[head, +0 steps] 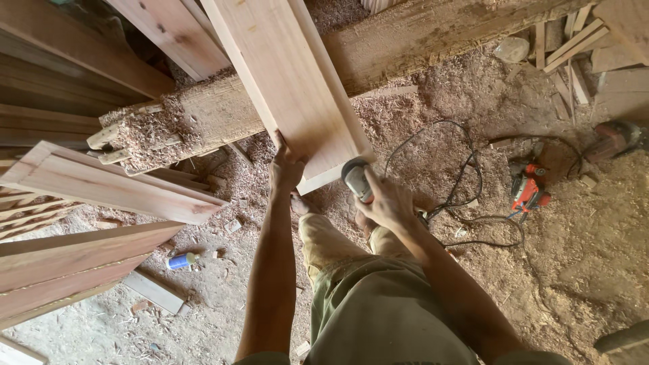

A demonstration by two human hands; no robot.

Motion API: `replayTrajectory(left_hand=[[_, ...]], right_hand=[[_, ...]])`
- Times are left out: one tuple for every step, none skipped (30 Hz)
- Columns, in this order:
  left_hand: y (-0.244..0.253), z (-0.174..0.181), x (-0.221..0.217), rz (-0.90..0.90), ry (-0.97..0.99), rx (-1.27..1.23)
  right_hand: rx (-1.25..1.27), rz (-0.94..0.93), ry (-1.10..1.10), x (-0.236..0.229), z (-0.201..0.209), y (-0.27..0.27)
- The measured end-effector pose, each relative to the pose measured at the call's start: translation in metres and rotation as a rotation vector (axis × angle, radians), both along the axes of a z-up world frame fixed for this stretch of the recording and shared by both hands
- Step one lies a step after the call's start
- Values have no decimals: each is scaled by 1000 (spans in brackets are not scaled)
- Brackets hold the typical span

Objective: The person uses an orbital sander to smooth the surface of a rectangular wooden panel. They repeatedly flip the panel to sand both sides and edges, moving the sander across the wood in a controlled manner.

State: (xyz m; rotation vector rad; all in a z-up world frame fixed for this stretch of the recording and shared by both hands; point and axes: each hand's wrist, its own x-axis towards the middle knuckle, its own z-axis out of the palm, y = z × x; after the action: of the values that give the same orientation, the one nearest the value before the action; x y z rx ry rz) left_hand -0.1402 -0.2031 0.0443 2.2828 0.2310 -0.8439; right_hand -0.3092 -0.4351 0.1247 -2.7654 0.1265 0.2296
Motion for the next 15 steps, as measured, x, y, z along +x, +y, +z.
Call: replayTrajectory(left_hand=[[0, -5, 0, -7, -29, -14], [1, -9, 0, -14, -58, -28], [1, -13, -1, -23, -57, -15], [1, -15, -1, -33, -55, -2], [1, -16, 1, -40, -57, 9], [1, -16, 4, -57, -88, -5], [1, -15, 3, -70, -113, -17], [0, -13, 2, -83, -139, -30], [1, -9, 1, -63, -77, -6], [0, -5, 0, -44, -16, 18], [-1, 0, 0, -26, 43, 43], [-2, 5, 0, -35, 52, 58], [-4, 10, 2, -42, 58, 74], [-5, 14, 4, -49, 64, 90], [-5, 17, 4, -42, 55, 83]], right_hand=[[26, -37, 4, -1, 1, -8], [52, -75, 7, -3, 2, -17], [28, -103, -40, -7, 4, -26], [4, -132, -88, -13, 6, -36], [-21, -158, -140, -16, 7, -44], [-16, -190, -72, -19, 9, -51], [-9, -219, 0, -23, 11, -56], [-3, -248, 73, -24, 11, -58], [2, -220, 61, -25, 10, -56], [6, -192, 49, -25, 9, -53], [12, -165, 34, -21, 8, -48], [7, -129, 6, -18, 7, -42], [3, -91, -24, -12, 7, -36], [-2, -53, -54, -5, 7, -29], [11, -59, -1, 0, 8, -23]])
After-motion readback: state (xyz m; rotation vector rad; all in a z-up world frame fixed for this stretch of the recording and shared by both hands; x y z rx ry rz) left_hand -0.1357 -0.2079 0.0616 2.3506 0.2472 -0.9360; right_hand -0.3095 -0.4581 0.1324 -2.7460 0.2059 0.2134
